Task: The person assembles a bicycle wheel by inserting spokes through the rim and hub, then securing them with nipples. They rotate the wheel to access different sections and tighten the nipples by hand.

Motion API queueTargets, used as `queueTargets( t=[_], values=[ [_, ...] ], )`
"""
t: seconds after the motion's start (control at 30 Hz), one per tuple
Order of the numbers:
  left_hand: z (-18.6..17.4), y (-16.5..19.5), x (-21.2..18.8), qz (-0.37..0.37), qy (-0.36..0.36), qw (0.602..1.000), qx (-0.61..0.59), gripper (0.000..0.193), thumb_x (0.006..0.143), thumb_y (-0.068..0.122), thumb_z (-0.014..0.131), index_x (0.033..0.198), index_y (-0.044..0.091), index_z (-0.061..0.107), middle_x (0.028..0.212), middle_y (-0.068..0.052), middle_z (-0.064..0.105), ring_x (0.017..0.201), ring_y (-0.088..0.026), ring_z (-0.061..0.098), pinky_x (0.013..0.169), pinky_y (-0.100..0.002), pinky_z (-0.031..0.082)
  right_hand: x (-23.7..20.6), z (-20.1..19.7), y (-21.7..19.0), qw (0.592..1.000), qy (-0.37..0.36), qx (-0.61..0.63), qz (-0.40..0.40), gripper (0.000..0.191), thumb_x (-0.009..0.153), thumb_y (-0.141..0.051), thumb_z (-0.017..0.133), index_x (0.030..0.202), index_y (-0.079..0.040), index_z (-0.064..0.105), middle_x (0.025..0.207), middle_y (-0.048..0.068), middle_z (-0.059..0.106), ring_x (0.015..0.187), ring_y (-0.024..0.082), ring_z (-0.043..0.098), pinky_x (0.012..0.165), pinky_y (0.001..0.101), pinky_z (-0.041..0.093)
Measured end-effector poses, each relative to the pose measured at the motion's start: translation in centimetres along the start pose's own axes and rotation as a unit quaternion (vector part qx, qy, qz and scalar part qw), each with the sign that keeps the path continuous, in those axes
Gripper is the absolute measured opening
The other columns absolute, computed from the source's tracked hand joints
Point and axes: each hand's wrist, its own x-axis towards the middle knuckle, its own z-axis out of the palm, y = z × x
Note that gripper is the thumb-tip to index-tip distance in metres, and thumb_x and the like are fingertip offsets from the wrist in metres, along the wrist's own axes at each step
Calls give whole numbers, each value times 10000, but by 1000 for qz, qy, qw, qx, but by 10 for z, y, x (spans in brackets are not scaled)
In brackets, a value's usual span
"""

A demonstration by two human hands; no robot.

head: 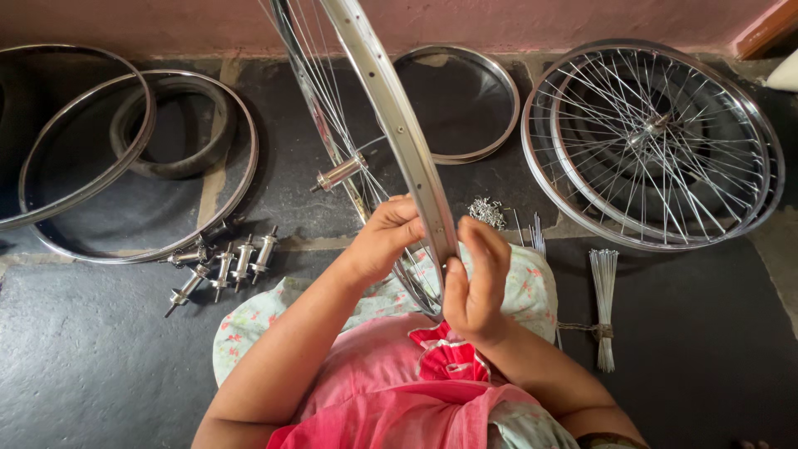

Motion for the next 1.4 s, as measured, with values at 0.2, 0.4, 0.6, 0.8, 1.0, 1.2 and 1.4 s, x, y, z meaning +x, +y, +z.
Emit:
queueTargets(
  t=[0.2,0.4,0.6,0.8,1.0,1.2,1.4],
  values=[
    [-1,0,-1,-48,3,997,-59,212,986,207,726,1117,46,681,1030,-12,687,956,-114,622,863,-294,508,-37,9,20,985,17,168,31,572,1056,33,449,1578,-38,229,1539,215,363,1323,290,547,1148,425,484],
    [-5,-4,0,-2,-15,1000,-7,209,1090,209,672,1115,9,729,1002,-31,701,990,-119,643,901,-303,528,-51,12,28,990,-6,137,10,595,1015,65,424,1566,-60,238,1500,241,399,1353,330,513,1166,457,456],
    [-6,0,-4,-47,-12,997,-64,198,984,203,711,1102,47,681,1020,-17,698,927,-115,635,851,-293,522,-52,14,29,987,-8,161,12,628,995,106,407,1573,-59,226,1502,253,385,1364,328,519,1157,445,472],
    [-7,0,-2,-25,-10,999,-25,192,1082,199,683,1105,15,731,1019,-23,682,1008,-116,624,924,-308,515,-55,14,29,987,-16,157,8,634,991,123,400,1574,-67,239,1506,248,385,1353,317,524,1155,443,461],
    [-6,3,-5,-48,-10,997,-56,190,979,198,719,1089,47,690,1020,-14,690,954,-125,628,876,-308,511,-58,15,29,986,-17,165,9,643,988,139,384,1576,-75,239,1516,239,373,1374,324,504,1169,446,451],
    [-4,4,-3,-1,-16,1000,-9,209,1075,217,679,1086,17,737,1009,-17,682,997,-126,632,907,-309,519,-62,16,31,982,-19,186,13,651,981,149,376,1578,-70,236,1514,245,362,1364,329,514,1156,446,467],
    [-5,7,-4,-54,-6,997,-46,222,976,235,723,1058,30,693,986,-17,688,917,-122,625,842,-307,513,-65,16,34,985,-22,173,3,620,1004,122,387,1576,-69,240,1498,243,384,1327,316,536,1111,442,495]
  ],
)
